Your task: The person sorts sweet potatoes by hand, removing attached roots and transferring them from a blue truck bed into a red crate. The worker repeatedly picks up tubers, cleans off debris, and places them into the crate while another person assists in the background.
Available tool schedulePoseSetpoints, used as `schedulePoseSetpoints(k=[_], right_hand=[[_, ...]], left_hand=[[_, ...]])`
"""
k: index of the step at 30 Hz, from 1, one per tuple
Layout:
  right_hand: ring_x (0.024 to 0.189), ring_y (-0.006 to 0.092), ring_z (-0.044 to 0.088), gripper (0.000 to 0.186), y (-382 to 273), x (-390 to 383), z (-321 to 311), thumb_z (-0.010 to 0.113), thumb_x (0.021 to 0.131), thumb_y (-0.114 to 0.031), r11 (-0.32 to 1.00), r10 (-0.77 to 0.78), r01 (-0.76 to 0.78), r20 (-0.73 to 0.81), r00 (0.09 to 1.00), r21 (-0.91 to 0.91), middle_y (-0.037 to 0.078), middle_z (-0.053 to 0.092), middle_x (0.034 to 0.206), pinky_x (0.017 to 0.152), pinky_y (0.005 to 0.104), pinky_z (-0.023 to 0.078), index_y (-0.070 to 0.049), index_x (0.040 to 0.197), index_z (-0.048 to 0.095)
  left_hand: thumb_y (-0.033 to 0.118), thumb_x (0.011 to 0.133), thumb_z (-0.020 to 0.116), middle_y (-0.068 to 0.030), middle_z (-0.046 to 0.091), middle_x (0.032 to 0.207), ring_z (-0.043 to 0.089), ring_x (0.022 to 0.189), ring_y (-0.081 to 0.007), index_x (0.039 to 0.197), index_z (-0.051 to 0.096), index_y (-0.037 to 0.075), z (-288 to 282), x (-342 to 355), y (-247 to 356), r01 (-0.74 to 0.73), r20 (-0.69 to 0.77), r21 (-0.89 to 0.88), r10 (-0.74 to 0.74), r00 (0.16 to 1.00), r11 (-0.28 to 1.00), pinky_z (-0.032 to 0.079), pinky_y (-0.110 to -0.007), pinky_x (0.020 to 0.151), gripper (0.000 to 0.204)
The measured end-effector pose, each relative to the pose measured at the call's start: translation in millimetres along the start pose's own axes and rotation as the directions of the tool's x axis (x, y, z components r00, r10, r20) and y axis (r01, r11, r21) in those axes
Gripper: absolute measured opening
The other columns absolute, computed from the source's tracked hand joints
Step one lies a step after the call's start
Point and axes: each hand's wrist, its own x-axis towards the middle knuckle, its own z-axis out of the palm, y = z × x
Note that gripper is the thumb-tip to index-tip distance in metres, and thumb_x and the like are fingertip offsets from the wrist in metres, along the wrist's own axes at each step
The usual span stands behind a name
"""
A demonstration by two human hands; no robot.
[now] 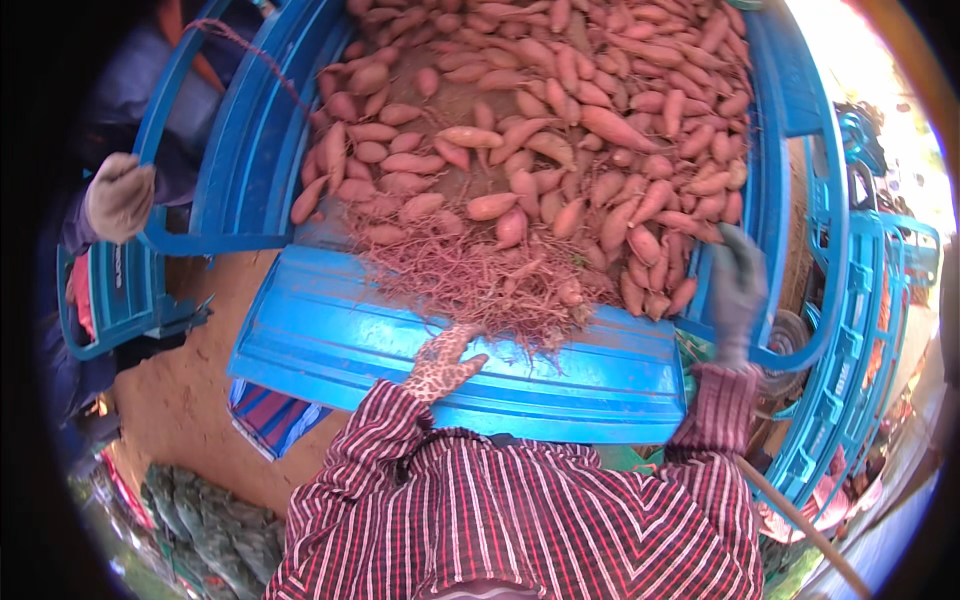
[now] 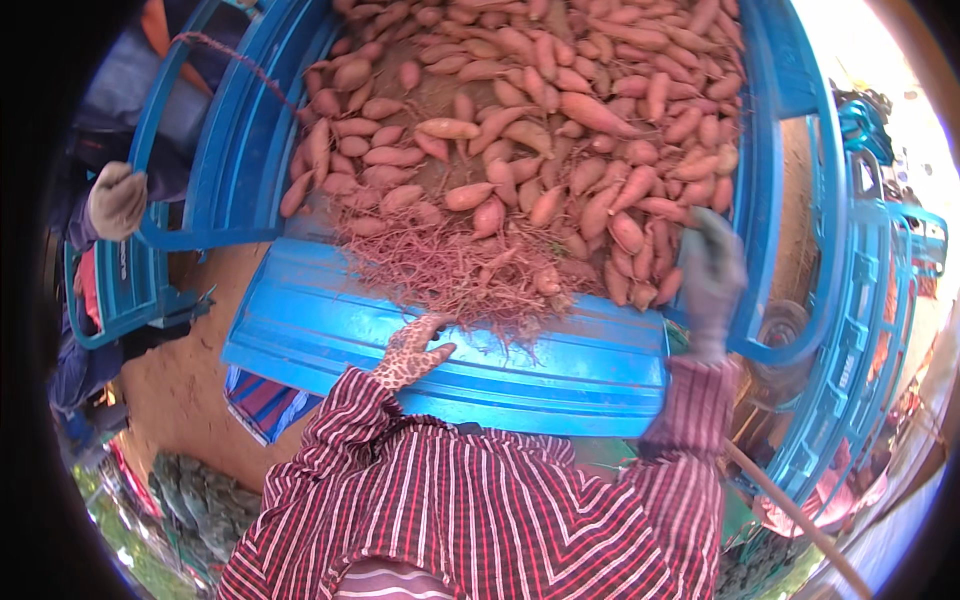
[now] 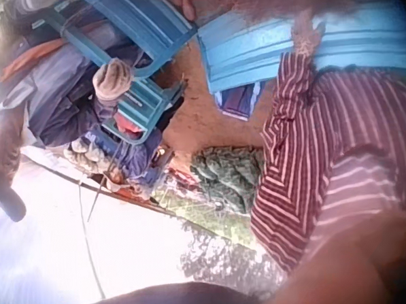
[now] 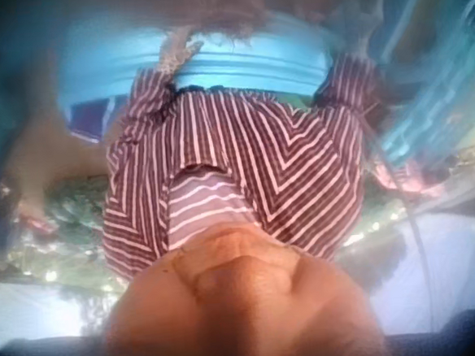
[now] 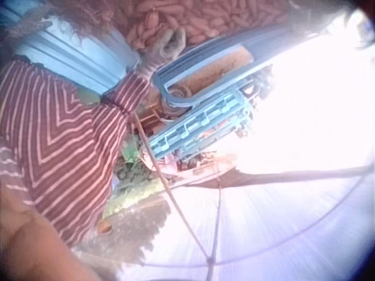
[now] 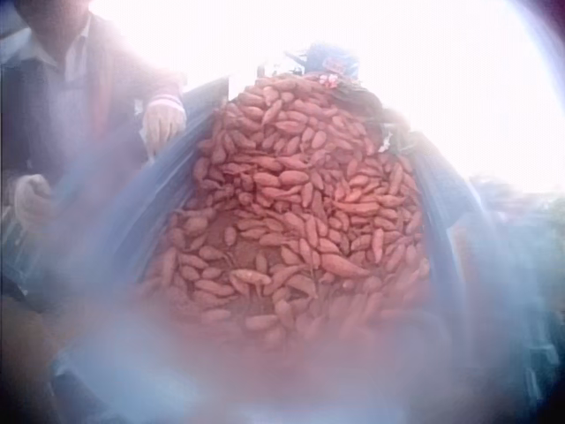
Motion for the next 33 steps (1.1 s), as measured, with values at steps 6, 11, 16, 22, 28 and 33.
schedulePoseSetpoints(k=[6, 11, 16, 22, 28, 33], right_hand=[[0.11, 0.0257, 0.061, 0.035, 9.1, -14.7, 239.2, 0.066, 0.083, -0.025, 0.771, -0.428, 0.61, 0.56, 0.71, -0.184, 0.007, 0.065, 0.117, 0.096, 0.04, 0.045, -0.012, 0.115, 0.063], [0.108, 0.024, 0.06, 0.044, 7.7, -6.0, 323.7, 0.068, 0.081, -0.033, 0.541, -0.158, 0.788, 0.885, 0.438, -0.294, 0.008, 0.065, 0.109, 0.105, 0.0421, 0.035, -0.012, 0.119, 0.059], [0.112, 0.0279, 0.06, 0.056, 5.6, -7.7, 289.5, 0.067, 0.086, -0.04, 0.884, -0.159, 0.455, 0.846, 0.509, -0.108, 0.009, 0.065, 0.12, 0.106, 0.0442, 0.036, -0.008, 0.13, 0.055], [0.108, 0.0358, 0.063, 0.065, -46.0, -73.0, 246.8, 0.078, 0.079, -0.029, 0.834, 0.013, -0.409, 0.729, 0.684, 0.369, 0.023, 0.064, 0.115, 0.089, 0.0419, 0.053, -0.002, 0.132, 0.053], [0.102, 0.0337, 0.067, 0.055, -67.9, -100.8, 239.3, 0.077, 0.078, -0.021, 0.912, -0.38, 0.199, 0.554, 0.741, 0.358, 0.018, 0.066, 0.115, 0.089, 0.0417, 0.053, -0.004, 0.127, 0.057], [0.104, 0.032, 0.064, 0.05, 12.2, -33.9, 264.2, 0.07, 0.085, -0.031, 0.98, -0.039, 0.115, 0.413, 0.91, -0.16, 0.015, 0.065, 0.114, 0.086, 0.0433, 0.053, -0.007, 0.126, 0.056]], left_hand=[[0.025, 0.089, 0.069, -0.0129, 0.063, 0.122, 0.062, 0.11, -0.027, 0.132, 0.057, 0.009, -0.5, -2.3, 11.4, 0.026, -0.055, -0.176, -0.036, 0.998, 0.984, 0.05, -0.04, 0.094, 0.048], [0.024, 0.092, 0.067, -0.0115, 0.063, 0.119, 0.062, 0.107, -0.0242, 0.133, 0.055, 0.008, -8.7, -2.0, 7.2, 0.163, -0.056, -0.567, -0.235, 0.97, 0.807, 0.051, -0.037, 0.092, 0.046], [0.026, 0.095, 0.065, -0.0124, 0.063, 0.116, 0.064, 0.099, -0.0188, 0.134, 0.05, -0.002, -27.6, 9.8, 2.2, 0.122, -0.086, -0.879, -0.406, 0.91, 0.46, 0.055, -0.032, 0.079, 0.051], [0.028, 0.093, 0.066, -0.0124, 0.06, 0.121, 0.061, 0.105, -0.02, 0.138, 0.046, 0.0, -36.0, 45.5, 16.0, -0.024, -0.165, -0.945, -0.414, 0.895, 0.326, 0.054, -0.033, 0.083, 0.057], [0.023, 0.09, 0.068, -0.0094, 0.061, 0.109, 0.062, 0.1, -0.0208, 0.12, 0.056, 0.005, -35.4, 47.3, 0.4, -0.092, -0.176, -0.98, -0.574, 0.8, 0.174, 0.054, -0.037, 0.087, 0.037], [0.03, 0.088, 0.069, -0.0133, 0.062, 0.107, 0.061, 0.104, -0.028, 0.124, 0.051, 0.001, -34.7, 19.7, -16.6, -0.135, -0.109, -0.99, -0.412, 0.905, -0.033, 0.049, -0.044, 0.098, 0.05]])
